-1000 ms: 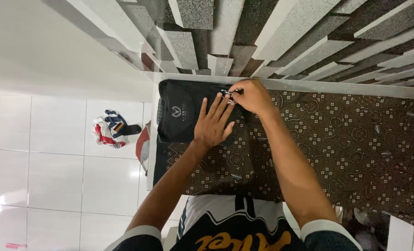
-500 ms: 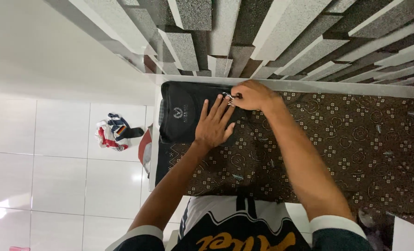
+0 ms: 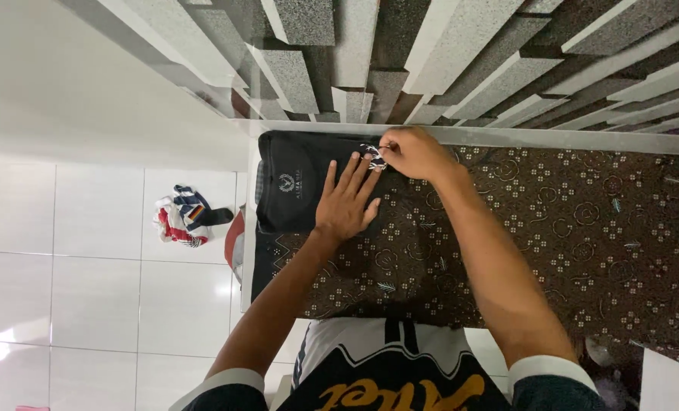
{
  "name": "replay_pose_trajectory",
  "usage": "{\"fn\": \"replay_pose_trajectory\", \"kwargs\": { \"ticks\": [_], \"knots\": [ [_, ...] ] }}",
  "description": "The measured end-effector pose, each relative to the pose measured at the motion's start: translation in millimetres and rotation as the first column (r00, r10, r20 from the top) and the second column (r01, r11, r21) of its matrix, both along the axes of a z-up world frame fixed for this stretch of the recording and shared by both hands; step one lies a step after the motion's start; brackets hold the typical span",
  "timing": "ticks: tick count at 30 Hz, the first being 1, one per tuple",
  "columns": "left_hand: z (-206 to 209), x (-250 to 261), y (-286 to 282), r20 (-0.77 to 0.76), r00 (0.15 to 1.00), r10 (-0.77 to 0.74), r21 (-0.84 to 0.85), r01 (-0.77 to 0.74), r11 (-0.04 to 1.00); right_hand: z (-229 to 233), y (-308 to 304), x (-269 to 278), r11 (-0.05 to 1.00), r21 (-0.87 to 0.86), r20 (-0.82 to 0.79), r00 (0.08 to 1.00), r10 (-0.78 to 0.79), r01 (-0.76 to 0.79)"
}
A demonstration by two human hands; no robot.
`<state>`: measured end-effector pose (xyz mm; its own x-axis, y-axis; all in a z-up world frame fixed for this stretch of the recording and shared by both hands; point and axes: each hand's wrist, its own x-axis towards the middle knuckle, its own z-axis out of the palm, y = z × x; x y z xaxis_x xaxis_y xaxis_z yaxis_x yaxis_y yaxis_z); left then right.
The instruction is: The person folds a black t-shirt and a patterned shirt on a table, smoothing each piece and stacking them neatly. The person handles the garments one at a time, aligning edges and pressing down to create compact folds.
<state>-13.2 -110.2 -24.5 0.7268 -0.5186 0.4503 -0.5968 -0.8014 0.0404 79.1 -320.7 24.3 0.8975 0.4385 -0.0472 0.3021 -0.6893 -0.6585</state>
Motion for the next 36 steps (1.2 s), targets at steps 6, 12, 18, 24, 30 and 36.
{"fn": "replay_pose_trajectory", "kwargs": {
  "ticks": [6,12,18,24,30,36],
  "knots": [
    [-0.5,1.1,-0.6,-0.025,1.000,0.000,0.017,0.001,1.000,-20.9,7.1,-7.5,0.963,0.123,-0.074,0.970,-0.233,0.240],
    [-1.0,2.0,0.4,-0.026,1.000,0.000,0.014,0.000,1.000,-61.2,36.9,-19.6,0.467,0.424,-0.412,0.625,-0.664,0.776],
    [2.1,1.4,-0.6,-0.028,0.999,-0.016,-0.019,0.015,1.000,-89.6,56.2,-17.3,0.134,0.377,-0.586,0.348,-0.732,0.916],
    [-0.1,3.7,-1.0,-0.009,1.000,-0.023,-0.043,0.023,0.999,-142.2,57.5,-7.2,0.039,0.362,-0.571,0.254,-0.781,0.931],
    [-4.6,4.4,-1.3,0.014,1.000,-0.019,-0.034,0.019,0.999,-110.6,39.0,-12.1,0.031,0.329,-0.783,0.291,-0.549,0.944],
    [0.8,4.1,-1.1,0.006,1.000,-0.025,-0.054,0.026,0.998,-76.0,42.4,-24.0,0.060,0.309,-0.786,0.291,-0.546,0.949]
  ]
}}
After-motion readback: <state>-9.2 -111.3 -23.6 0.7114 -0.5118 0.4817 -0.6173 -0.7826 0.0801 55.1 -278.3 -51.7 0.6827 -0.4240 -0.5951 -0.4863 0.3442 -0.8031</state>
